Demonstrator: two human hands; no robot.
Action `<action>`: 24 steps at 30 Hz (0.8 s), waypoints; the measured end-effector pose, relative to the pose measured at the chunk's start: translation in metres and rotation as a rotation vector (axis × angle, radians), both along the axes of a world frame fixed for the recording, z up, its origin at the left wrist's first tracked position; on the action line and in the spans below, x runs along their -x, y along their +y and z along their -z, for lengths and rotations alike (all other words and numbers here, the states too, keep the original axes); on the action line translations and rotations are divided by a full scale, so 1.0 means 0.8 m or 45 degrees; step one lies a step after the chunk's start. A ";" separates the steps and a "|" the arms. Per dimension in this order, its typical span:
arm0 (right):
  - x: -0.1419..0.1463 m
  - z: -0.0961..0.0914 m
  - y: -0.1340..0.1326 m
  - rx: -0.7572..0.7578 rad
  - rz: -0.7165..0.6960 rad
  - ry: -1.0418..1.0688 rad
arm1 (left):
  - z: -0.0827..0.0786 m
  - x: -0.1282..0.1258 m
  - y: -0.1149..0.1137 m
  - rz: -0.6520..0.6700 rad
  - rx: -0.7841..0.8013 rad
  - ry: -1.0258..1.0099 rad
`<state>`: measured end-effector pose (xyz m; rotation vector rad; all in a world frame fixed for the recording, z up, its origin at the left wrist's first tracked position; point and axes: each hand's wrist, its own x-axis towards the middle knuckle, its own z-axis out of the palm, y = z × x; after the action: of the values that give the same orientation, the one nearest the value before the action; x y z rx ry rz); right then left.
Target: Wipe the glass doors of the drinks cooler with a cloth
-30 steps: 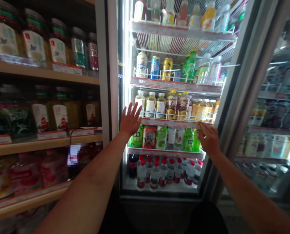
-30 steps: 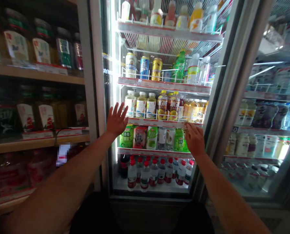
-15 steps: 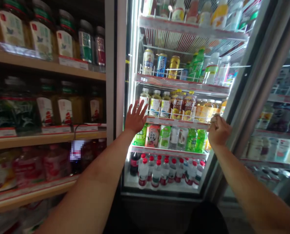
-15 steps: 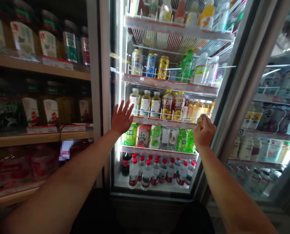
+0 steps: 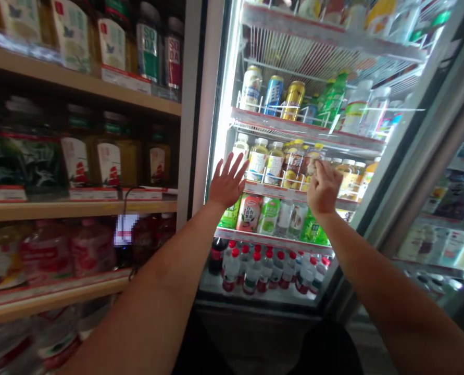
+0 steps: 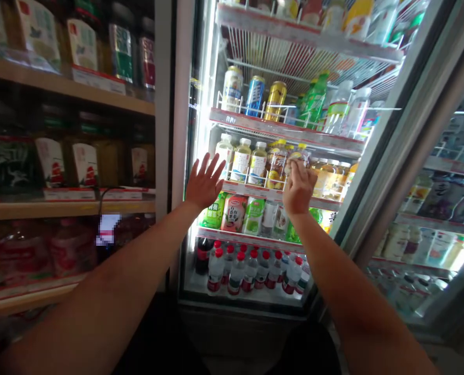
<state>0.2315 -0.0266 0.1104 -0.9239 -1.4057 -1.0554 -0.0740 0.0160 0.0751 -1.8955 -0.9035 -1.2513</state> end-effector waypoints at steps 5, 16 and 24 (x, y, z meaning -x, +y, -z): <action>0.064 0.015 -0.001 0.100 -0.069 -0.204 | 0.001 0.000 0.000 -0.002 0.006 0.010; 0.109 0.133 -0.028 0.527 -0.061 -0.849 | -0.002 0.000 -0.001 0.010 0.037 -0.001; 0.023 0.182 -0.044 0.523 -0.077 -1.058 | -0.001 0.000 -0.001 -0.003 0.062 0.003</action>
<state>0.2131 -0.0619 -0.0352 -0.7343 -2.3891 -1.1850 -0.0738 0.0149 0.0761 -1.9327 -0.9426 -1.2359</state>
